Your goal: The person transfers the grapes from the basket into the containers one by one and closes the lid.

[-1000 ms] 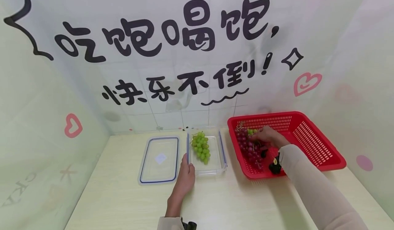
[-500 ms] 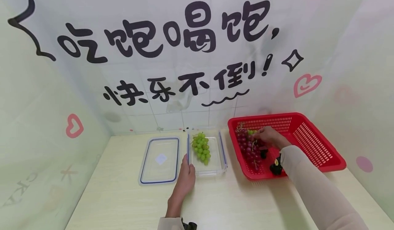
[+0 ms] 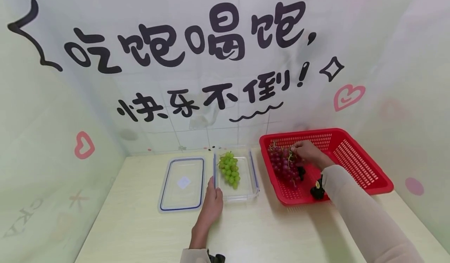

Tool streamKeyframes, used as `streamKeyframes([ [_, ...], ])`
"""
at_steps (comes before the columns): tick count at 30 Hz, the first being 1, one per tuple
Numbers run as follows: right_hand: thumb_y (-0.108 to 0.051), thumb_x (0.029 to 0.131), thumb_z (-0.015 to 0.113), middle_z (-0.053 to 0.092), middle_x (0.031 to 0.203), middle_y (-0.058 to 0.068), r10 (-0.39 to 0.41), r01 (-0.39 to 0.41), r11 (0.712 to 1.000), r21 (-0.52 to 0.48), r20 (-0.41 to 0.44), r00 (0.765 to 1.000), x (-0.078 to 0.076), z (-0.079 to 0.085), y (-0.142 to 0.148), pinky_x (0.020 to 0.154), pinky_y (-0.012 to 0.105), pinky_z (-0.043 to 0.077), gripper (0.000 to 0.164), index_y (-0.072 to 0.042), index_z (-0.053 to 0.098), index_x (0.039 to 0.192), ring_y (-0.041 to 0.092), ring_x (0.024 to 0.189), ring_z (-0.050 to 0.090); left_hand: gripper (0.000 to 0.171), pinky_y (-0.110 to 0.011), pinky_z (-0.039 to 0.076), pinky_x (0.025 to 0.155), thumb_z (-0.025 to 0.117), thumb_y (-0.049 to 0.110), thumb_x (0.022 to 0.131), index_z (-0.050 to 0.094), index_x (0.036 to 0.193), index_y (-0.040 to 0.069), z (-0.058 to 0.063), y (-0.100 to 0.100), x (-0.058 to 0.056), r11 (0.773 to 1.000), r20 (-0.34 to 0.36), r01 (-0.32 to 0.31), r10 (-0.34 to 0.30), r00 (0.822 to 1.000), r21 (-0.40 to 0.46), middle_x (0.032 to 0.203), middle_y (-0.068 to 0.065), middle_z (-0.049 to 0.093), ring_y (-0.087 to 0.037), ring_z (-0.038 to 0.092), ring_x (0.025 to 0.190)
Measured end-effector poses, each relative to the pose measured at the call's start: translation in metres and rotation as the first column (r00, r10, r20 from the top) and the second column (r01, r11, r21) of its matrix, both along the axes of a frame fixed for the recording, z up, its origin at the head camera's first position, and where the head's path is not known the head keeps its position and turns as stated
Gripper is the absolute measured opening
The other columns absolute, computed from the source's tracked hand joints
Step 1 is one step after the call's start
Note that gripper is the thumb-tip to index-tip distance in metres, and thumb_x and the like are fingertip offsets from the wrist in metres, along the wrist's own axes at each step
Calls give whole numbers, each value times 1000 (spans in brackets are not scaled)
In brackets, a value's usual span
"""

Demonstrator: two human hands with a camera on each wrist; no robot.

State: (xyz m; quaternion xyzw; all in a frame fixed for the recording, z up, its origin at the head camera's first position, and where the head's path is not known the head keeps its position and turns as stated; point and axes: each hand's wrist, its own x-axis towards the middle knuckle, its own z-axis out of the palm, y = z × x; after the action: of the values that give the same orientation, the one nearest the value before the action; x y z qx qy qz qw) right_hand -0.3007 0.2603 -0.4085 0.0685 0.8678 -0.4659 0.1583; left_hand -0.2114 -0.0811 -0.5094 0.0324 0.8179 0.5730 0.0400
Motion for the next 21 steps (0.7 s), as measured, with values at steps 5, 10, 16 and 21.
streamKeyframes([
  [5, -14, 105, 45, 52, 114, 19, 10, -10, 1000, -5, -1, 1000, -3, 3, 1, 89, 50, 57, 32, 7, 58, 124, 30, 103, 51, 55, -62, 16, 118, 27, 6, 105, 6, 154, -10, 0, 0, 0, 1000, 1, -7, 7, 1000, -3, 157, -36, 14, -47, 14, 147],
  [10, -14, 105, 44, 52, 114, 17, 21, -20, 999, -38, 7, 1000, -3, 7, 2, 87, 48, 58, 30, 6, 59, 122, 29, 102, 51, 55, -62, 15, 118, 26, 6, 106, 6, 155, -9, 2, 1, 0, 1000, 0, -7, 7, 1000, -7, 158, -35, 14, -47, 13, 147],
  [16, -17, 106, 42, 51, 113, 15, -6, 10, 994, -106, 36, 999, -3, 16, 3, 88, 45, 58, 30, 3, 56, 124, 28, 103, 50, 55, -62, 15, 118, 26, 6, 105, 6, 155, -9, 1, 1, 0, 1000, -7, -8, 8, 1000, -3, 158, -35, 13, -47, 13, 147],
  [21, -19, 106, 42, 49, 112, 15, -8, 14, 992, -128, 53, 999, -2, 23, 0, 94, 48, 55, 30, 2, 54, 124, 28, 102, 51, 56, -61, 15, 119, 26, 8, 106, 5, 155, -7, 1, 0, 0, 1000, 11, -12, 12, 1000, -2, 159, -33, 12, -46, 12, 148],
])
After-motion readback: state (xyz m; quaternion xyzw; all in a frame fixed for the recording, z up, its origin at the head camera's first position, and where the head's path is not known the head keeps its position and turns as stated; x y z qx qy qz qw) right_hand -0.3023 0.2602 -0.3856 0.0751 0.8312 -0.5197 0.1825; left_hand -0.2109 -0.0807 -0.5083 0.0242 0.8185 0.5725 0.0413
